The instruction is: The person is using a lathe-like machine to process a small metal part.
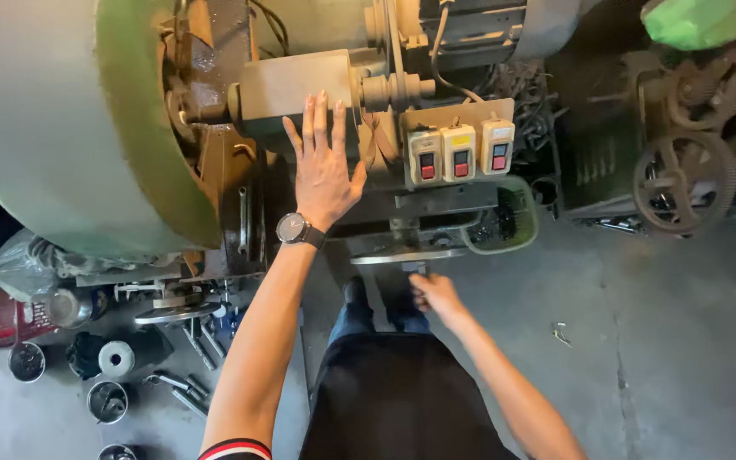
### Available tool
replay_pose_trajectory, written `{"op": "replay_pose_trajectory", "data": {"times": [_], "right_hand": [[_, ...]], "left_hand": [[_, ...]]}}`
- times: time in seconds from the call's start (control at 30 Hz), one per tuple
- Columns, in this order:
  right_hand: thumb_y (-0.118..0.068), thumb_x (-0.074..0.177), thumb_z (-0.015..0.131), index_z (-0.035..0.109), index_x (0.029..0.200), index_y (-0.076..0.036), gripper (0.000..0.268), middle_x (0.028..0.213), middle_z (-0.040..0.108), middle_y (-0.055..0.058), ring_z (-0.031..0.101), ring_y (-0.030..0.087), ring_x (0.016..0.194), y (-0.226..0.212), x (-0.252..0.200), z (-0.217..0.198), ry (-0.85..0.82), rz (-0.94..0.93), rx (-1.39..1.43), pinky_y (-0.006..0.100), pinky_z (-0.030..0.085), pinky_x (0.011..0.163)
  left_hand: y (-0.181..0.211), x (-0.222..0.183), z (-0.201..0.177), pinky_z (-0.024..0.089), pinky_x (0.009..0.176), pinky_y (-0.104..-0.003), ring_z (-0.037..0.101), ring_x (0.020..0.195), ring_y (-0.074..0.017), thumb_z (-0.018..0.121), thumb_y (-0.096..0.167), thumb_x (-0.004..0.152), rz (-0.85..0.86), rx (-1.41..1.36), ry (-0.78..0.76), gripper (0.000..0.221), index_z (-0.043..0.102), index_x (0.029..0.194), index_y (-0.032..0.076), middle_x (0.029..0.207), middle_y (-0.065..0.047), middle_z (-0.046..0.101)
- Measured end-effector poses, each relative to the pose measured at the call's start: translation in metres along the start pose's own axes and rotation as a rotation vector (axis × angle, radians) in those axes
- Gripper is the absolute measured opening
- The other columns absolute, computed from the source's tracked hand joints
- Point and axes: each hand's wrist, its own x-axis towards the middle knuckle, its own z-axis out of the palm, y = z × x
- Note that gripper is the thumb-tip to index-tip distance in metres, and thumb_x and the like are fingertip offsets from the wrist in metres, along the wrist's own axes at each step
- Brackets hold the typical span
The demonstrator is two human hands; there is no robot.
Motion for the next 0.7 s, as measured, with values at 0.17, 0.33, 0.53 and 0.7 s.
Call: {"op": "replay_pose_trajectory", "data": {"times": [0.17,0.33,0.53,0.7], "right_hand": [[-0.030,0.090,0.073,0.059,0.083,-0.004,0.030,0.067,0.058,0.003,0.055,0.015,0.054,0.020,0.034,-0.096,0.228,-0.048,-0.128,0.031,0.042,0.047],[-0.032,0.089,0.074,0.066,0.086,-0.001,0.032,0.073,0.066,0.008,0.064,0.019,0.059,0.025,0.056,-0.096,0.484,0.022,-0.391,0.034,0.051,0.050],[-0.035,0.092,0.072,0.067,0.086,0.001,0.037,0.067,0.065,0.010,0.061,0.020,0.054,0.009,0.022,-0.056,0.478,-0.018,-0.474,0.036,0.048,0.048],[-0.033,0.092,0.069,0.066,0.089,-0.005,0.028,0.062,0.060,0.001,0.056,0.013,0.049,0.015,0.012,0.062,0.269,-0.051,-0.125,0.030,0.043,0.043]], "left_hand": [[0.005,0.003,0.003,0.001,0.126,-0.067,0.006,0.158,-0.0415,0.076,0.032,0.087,-0.006,0.017,-0.009,0.102,0.016,0.163,0.001,0.169,-0.024,0.012],[0.009,0.003,-0.002,0.001,0.126,-0.066,0.006,0.159,-0.0412,0.075,0.031,0.086,-0.005,0.030,-0.033,0.103,0.015,0.164,0.001,0.169,-0.024,0.013],[0.004,0.003,-0.002,0.001,0.126,-0.066,0.006,0.159,-0.0411,0.076,0.031,0.086,-0.001,0.023,-0.043,0.104,0.014,0.164,0.002,0.169,-0.024,0.013],[-0.003,0.001,-0.005,0.001,0.126,-0.066,0.007,0.158,-0.0417,0.076,0.033,0.086,-0.011,0.024,-0.026,0.104,0.014,0.163,0.002,0.168,-0.025,0.013]]}}
